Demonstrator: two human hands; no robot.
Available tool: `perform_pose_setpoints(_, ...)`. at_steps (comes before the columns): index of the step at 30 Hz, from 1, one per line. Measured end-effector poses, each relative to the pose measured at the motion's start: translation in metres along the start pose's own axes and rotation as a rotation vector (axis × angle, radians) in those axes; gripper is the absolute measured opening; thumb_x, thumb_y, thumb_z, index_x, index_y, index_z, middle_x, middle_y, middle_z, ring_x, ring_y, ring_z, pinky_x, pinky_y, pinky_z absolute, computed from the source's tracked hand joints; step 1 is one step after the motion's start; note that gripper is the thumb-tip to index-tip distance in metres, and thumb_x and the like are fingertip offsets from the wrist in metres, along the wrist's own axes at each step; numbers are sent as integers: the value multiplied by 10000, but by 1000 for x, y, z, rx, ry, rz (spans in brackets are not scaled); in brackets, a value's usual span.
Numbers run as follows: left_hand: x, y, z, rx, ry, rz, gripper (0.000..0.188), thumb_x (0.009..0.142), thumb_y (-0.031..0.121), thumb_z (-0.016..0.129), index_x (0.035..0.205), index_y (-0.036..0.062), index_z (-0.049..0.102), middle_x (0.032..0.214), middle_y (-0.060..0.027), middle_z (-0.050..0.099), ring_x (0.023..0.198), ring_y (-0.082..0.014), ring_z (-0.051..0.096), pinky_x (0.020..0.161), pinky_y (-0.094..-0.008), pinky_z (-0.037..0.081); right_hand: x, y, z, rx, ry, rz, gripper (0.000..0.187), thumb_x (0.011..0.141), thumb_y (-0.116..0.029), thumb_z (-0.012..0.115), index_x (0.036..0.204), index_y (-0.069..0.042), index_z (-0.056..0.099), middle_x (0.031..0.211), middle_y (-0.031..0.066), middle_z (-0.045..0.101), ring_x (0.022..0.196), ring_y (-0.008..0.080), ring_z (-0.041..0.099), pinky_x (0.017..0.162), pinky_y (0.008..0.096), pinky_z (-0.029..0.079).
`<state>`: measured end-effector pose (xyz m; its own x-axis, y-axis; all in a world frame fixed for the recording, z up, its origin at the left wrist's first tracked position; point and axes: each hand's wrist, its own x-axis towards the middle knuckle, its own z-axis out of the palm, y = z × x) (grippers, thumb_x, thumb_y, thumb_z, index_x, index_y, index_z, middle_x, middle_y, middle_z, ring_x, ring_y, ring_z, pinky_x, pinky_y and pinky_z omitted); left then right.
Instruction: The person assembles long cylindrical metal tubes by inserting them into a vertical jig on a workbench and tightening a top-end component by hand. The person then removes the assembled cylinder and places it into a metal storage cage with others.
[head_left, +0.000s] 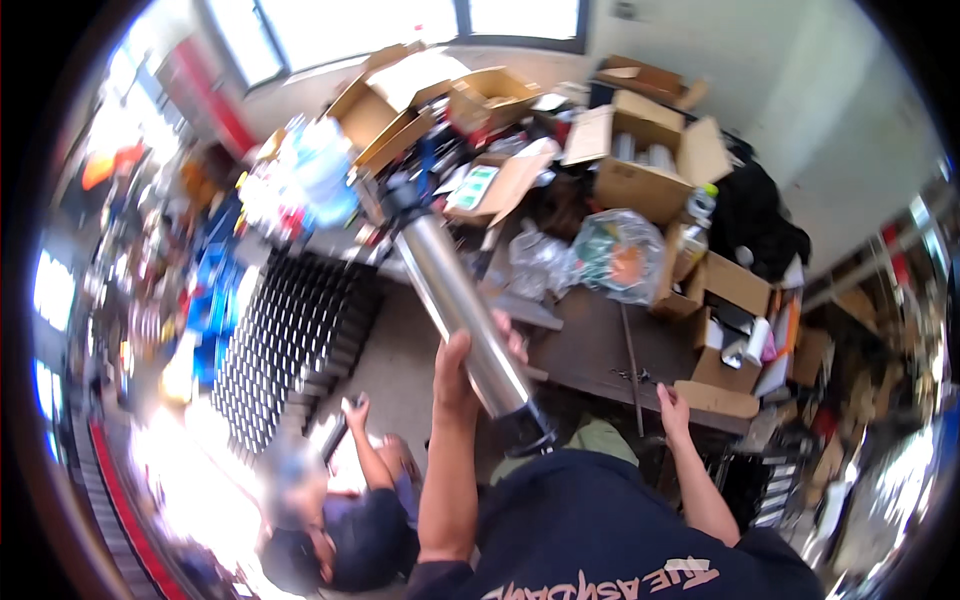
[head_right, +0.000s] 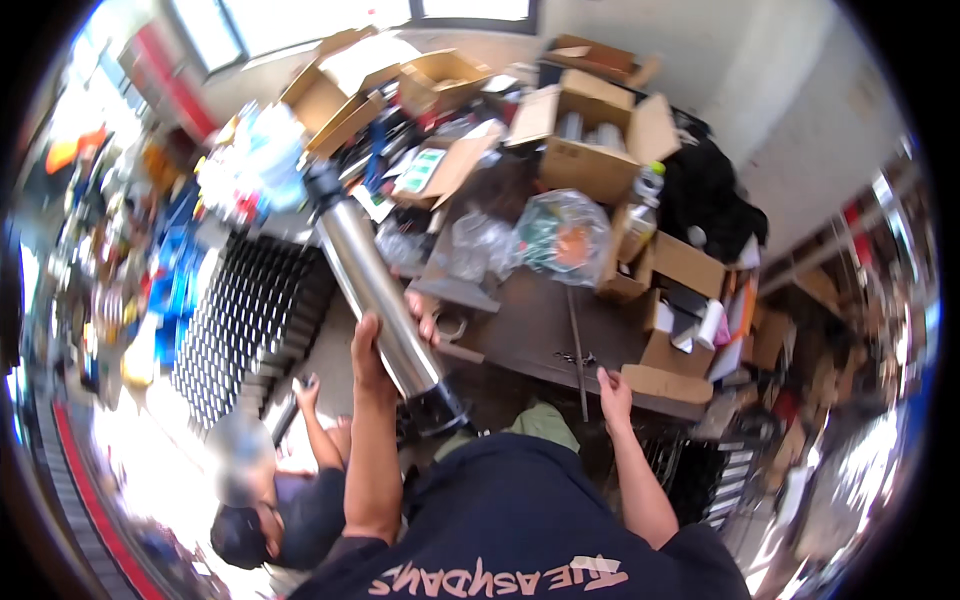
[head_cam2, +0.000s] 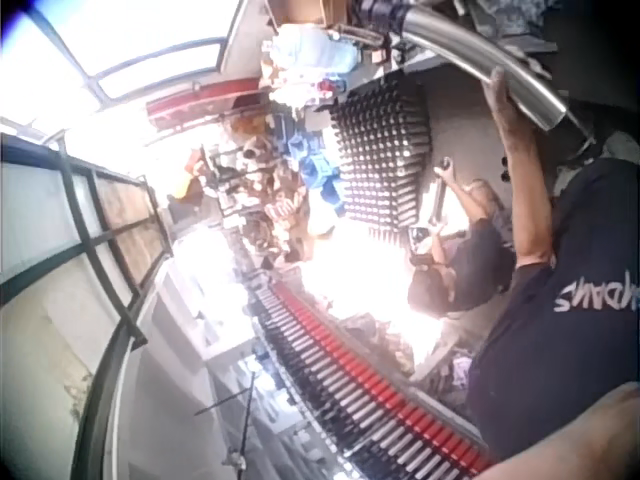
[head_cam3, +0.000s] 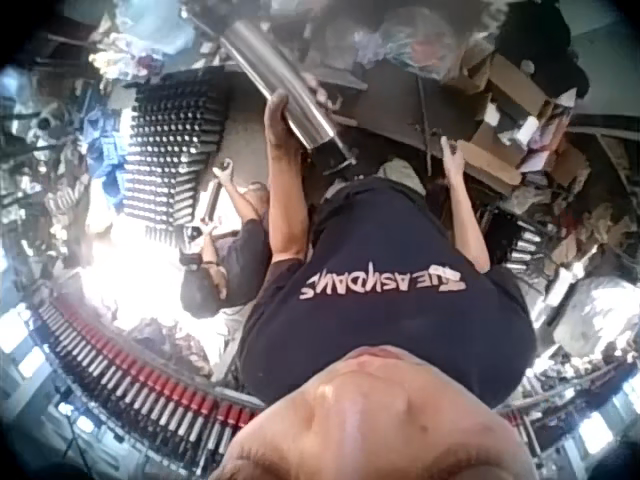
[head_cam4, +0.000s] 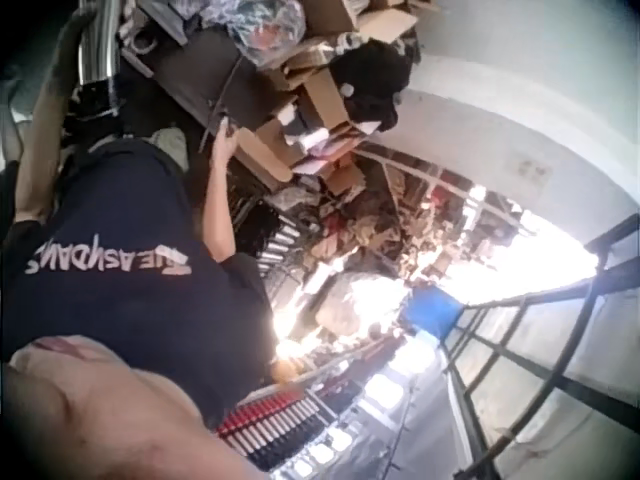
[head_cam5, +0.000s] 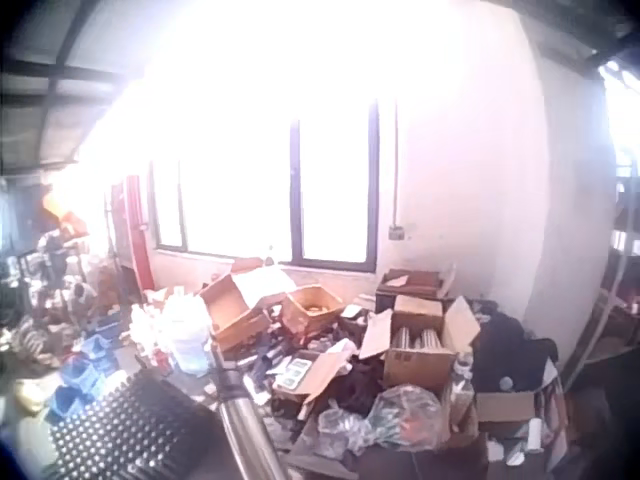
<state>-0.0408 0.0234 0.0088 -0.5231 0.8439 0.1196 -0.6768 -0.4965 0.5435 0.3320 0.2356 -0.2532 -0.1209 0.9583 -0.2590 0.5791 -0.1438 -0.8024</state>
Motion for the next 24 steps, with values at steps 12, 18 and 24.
perform_pose_setpoints(12, 17, -186, 95, 84, -226, -437, 576, 928, 457, 606, 1316, 52, 473, 1036, -87, 561, 928, -200, 569, 861, -352, 516, -138, -186, -85, 520, -705, -369, 1000, 652, -293, 890, 1446, 31, 375, 1355, 165, 552, 1265, 244, 508, 1080, 360, 402)
perform_pose_setpoints(18, 5, -341, 189, 487, -317, -593, 456, 980, 331, 592, 1278, -9, 537, 1076, -110, 634, 936, -208, 620, 864, -361, 525, -161, -66, -188, 505, -250, -244, 899, 688, -298, 856, 1428, 2, 442, 1243, 182, 633, 1143, 273, 604, 1003, 375, 474)
perform_pose_setpoints(24, 16, -442, 246, 1118, -838, -510, 268, 1010, 217, 589, 1025, -29, 695, 943, -108, 701, 828, -173, 641, 776, -319, 521, -211, 98, -267, 937, 427, 89, 744, 743, -180, 878, 1353, -12, 486, 1210, 78, 610, 1116, 179, 574, 996, 349, 472)
